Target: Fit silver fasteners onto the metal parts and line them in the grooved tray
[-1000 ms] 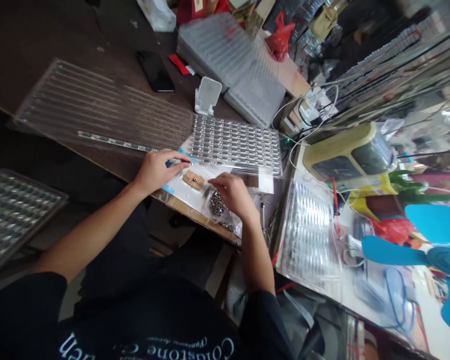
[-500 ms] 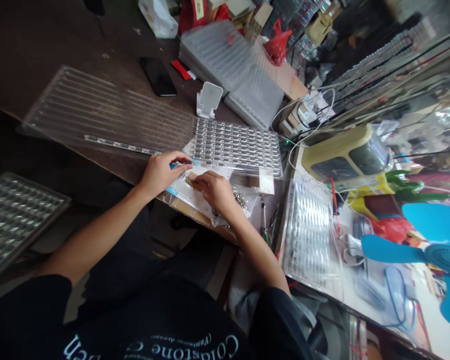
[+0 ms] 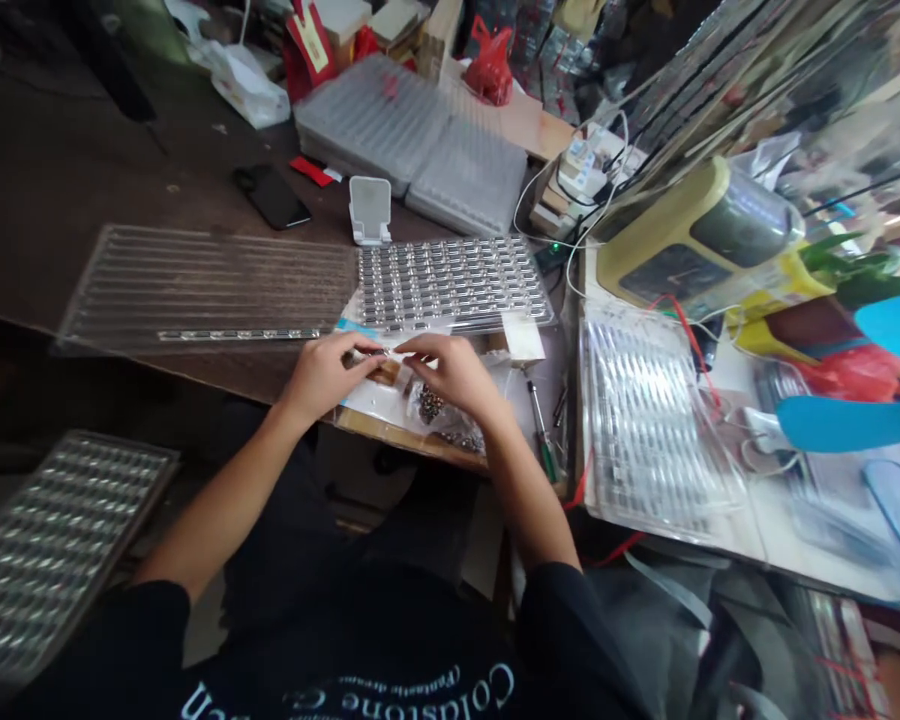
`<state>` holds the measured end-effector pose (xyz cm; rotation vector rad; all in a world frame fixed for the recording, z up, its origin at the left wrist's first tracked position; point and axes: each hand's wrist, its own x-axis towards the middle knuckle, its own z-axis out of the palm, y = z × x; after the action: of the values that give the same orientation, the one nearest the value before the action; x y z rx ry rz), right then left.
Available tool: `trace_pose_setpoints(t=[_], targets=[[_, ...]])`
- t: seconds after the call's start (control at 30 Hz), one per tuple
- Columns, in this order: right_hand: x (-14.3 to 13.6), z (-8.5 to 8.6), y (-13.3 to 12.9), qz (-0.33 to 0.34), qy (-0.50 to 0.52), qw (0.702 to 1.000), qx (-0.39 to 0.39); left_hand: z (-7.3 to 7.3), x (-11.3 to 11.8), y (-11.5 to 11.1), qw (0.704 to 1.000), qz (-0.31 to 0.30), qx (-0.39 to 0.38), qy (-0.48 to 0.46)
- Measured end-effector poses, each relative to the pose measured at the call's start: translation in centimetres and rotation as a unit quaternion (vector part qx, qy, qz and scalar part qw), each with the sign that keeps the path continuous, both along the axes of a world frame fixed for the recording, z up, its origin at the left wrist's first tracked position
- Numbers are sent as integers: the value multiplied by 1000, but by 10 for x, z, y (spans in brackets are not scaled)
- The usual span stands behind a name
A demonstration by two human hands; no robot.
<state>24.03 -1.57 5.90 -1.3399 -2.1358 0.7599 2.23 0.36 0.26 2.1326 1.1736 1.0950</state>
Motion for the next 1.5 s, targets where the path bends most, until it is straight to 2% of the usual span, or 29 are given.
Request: trace_pose_setpoints(t=[0.1, 0.23, 0.43, 0.67, 0.77, 0.87, 1.1, 1.3, 1.5], targets=[[29, 6, -1, -91, 54, 994, 12, -2, 9, -3, 999, -31, -9, 29], [47, 3, -5, -139, 101, 985, 7, -6, 12, -3, 998, -25, -11, 64], [46, -8, -10, -102, 76, 992, 19, -5, 11, -1, 996, -29, 6, 88], [47, -5, -13, -106, 47, 993, 15, -2, 13, -3, 994, -38, 1, 104], [48, -6, -13, -102, 42, 993, 28, 4, 11, -4, 996, -9, 16, 84], [50, -7, -12, -97, 41, 993, 48, 11, 2, 0, 995, 38, 46, 76], [49, -4, -13, -77, 33, 994, 64, 24, -34, 18, 979, 42, 76, 184], [46, -6, -14, -68, 29, 995, 66, 21, -43, 31, 972, 99, 59, 206], [49, 0, -17, -77, 22, 995, 56, 22, -56, 33, 960, 103, 52, 253]])
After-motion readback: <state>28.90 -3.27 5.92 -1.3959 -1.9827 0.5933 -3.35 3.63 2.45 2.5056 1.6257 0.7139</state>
